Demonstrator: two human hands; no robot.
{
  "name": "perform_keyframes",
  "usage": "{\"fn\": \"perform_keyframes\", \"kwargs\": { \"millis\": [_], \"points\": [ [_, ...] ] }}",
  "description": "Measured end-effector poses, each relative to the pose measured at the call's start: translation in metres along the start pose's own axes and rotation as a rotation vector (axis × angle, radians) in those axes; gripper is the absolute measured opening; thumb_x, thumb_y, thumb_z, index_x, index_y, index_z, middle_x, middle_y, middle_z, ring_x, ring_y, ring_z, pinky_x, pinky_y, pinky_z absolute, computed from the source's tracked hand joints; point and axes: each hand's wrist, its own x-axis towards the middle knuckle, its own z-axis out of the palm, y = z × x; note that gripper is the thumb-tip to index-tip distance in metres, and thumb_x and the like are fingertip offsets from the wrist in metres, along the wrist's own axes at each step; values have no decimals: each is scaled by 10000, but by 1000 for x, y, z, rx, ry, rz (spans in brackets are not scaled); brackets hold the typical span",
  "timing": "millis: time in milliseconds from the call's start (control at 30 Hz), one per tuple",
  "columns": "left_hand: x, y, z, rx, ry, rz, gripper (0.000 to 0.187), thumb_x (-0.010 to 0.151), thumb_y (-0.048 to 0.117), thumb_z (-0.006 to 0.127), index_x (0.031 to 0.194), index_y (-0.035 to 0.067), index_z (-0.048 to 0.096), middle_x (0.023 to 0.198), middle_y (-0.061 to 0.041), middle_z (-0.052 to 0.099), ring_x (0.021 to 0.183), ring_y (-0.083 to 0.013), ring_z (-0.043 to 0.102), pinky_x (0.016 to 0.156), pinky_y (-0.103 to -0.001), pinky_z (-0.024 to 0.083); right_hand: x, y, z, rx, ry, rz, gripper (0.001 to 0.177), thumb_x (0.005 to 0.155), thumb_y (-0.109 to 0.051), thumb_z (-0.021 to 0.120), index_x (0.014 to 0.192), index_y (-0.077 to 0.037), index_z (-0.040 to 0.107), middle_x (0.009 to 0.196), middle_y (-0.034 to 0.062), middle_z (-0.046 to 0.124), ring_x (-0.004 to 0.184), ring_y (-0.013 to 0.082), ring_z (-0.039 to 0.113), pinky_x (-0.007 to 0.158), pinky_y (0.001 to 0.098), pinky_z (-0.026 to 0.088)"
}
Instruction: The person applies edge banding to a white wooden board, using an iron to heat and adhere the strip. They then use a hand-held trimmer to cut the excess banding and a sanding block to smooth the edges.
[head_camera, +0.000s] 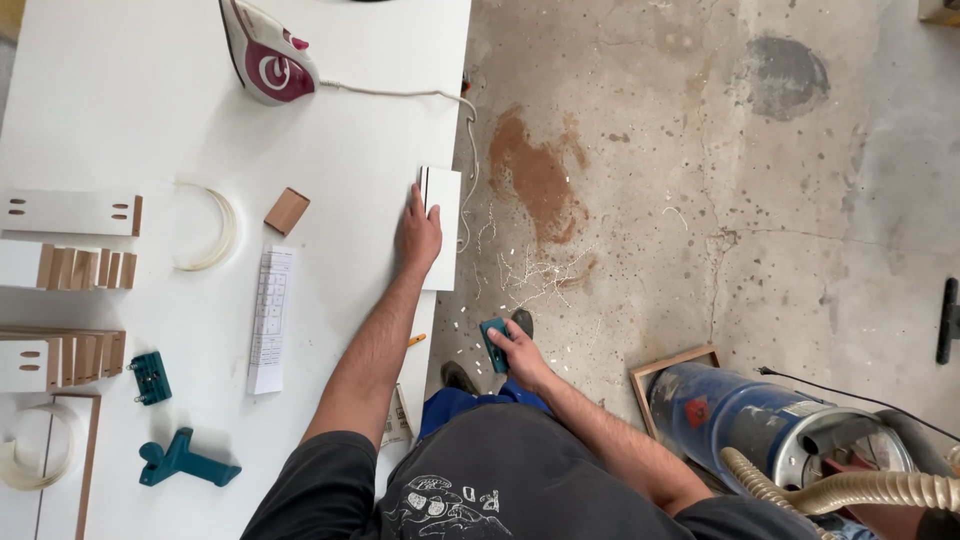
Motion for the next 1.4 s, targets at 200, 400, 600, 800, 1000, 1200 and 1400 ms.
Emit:
{"fn": "perform_keyframes", "kwargs": {
  "millis": [200,400,600,800,1000,1200,1400],
  "points": [
    [-3,-30,24,364,123,41,860,930,702,614,1517,98,446,1206,-114,500,1082,-342,529,923,-519,431,27,-5,19,-47,63,-149,203,985,-194,660,1174,-124,670,821,-10,538,769,96,547,628,245,484],
    [-15,-34,13,359,25,242,654,1033,539,573,1564,182,439,1578,-135,419,1476,-321,367,1186,-548,233,45,-10,43,-148,76,-319,279,1008,-207,692,1246,-70,642,911,29,619,886,115,555,760,268,495],
    [-16,-45,23,291,29,204,631,1033,565,581,1551,223,474,1609,-109,416,1513,-287,351,1242,-529,168,89,33,44,-174,4,-402,296,1052,-204,635,1298,-47,588,946,43,631,916,115,583,765,283,514],
    [-17,-43,23,282,45,206,626,1027,554,603,1548,230,477,1615,-89,408,1519,-263,341,1255,-507,158,95,41,52,-214,15,-433,300,1045,-178,644,1297,-33,571,958,61,635,919,136,596,746,290,527],
    [-20,-35,18,289,-24,184,586,1074,534,498,1566,219,451,1638,-112,379,1542,-276,299,1264,-512,119,92,34,62,-292,121,-415,360,1030,-250,677,1316,-68,558,938,66,626,878,155,609,735,327,544],
    [-21,-24,5,311,-101,143,550,1107,499,416,1576,213,438,1652,-115,358,1557,-267,268,1264,-504,74,107,44,58,-334,182,-413,373,1025,-299,682,1325,-109,569,916,64,623,855,150,613,724,335,551],
    [-23,-30,14,340,-12,205,541,1089,492,448,1544,203,479,1618,-129,407,1529,-273,325,1256,-518,125,124,44,54,-371,248,-414,386,1005,-321,707,1314,-119,595,952,92,649,886,163,619,798,367,549]
  ]
}}
